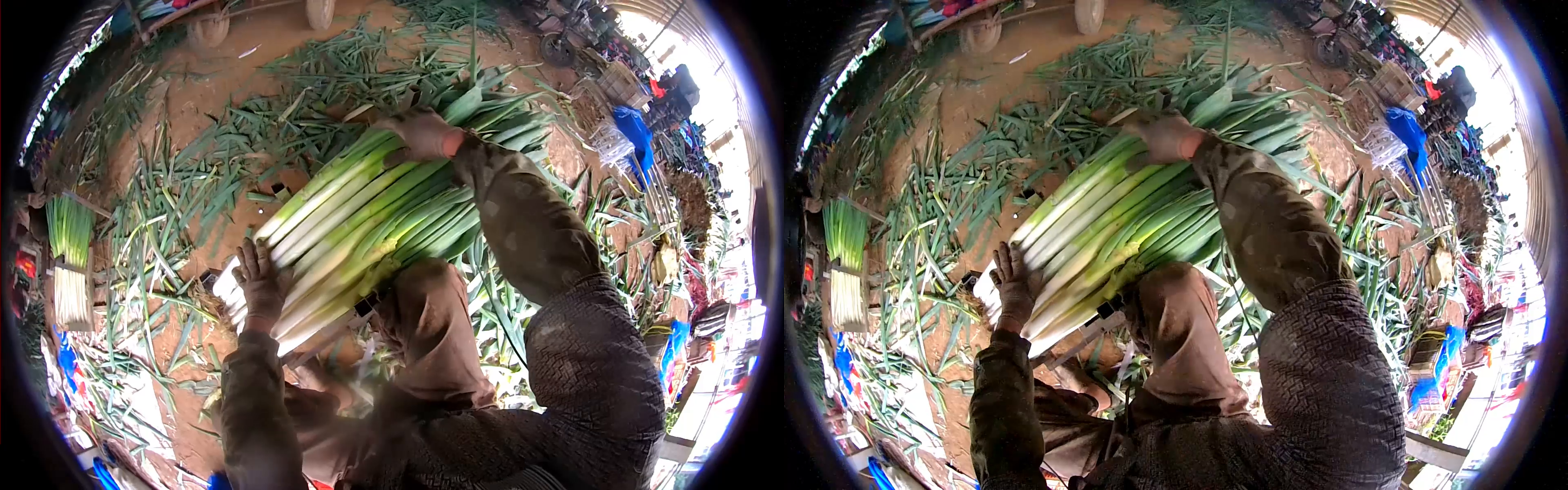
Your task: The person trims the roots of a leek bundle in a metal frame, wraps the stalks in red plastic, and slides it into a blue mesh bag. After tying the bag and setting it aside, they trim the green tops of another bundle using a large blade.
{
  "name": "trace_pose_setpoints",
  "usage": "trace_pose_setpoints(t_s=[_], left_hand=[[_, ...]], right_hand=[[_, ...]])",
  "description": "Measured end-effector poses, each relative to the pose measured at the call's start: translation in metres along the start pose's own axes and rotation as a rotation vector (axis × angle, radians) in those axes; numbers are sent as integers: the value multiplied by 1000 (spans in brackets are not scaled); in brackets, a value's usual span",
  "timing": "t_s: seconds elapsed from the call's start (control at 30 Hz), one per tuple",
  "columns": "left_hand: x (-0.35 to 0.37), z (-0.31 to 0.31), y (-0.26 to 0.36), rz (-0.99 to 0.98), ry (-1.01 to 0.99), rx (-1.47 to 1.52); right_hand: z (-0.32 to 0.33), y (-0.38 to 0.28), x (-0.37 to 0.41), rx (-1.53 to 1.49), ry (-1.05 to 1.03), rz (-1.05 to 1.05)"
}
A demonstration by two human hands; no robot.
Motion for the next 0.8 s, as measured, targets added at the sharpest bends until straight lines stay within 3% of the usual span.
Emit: trace_pose_setpoints(t_s=[0.1,0.2,0.27,0.33,0.37,0.4,0.47,0.53,0.6,0.7,0.8], left_hand=[[1,-4,0,-4,16,26],[-3,-3,-4,13,-21,20],[-5,-2,-4,3,-37,-14],[-13,8,6,-5,-216,-192],[-23,17,12,13,-268,-70],[-36,28,26,-129,-6,270],[-55,-1,68,-365,169,-80],[-49,36,91,-131,79,58],[-48,34,91,-127,48,58],[-50,34,88,-124,59,57],[-53,28,90,-122,-40,-73]], right_hand=[[-7,11,-19,-67,86,64],[2,1,-26,-72,-63,-22],[1,-1,-20,-62,18,42],[-7,6,-20,-47,83,39],[-7,6,-22,30,101,42],[-8,7,-24,33,76,32],[-4,4,-22,9,18,7],[-3,-1,-24,96,55,29],[0,-3,-23,19,-16,30],[-6,10,-34,84,128,169],[26,-22,9,-5,-190,-3]])
Point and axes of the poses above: each hand's wrist, its own x-axis away from the middle knuckle, its own z-axis out of the back of the hand, y = z × x, the point moved 7 cm from there along -x, towards the middle knuckle, and after that the axes turned 15 degrees about -x, right-handed, at the moved point
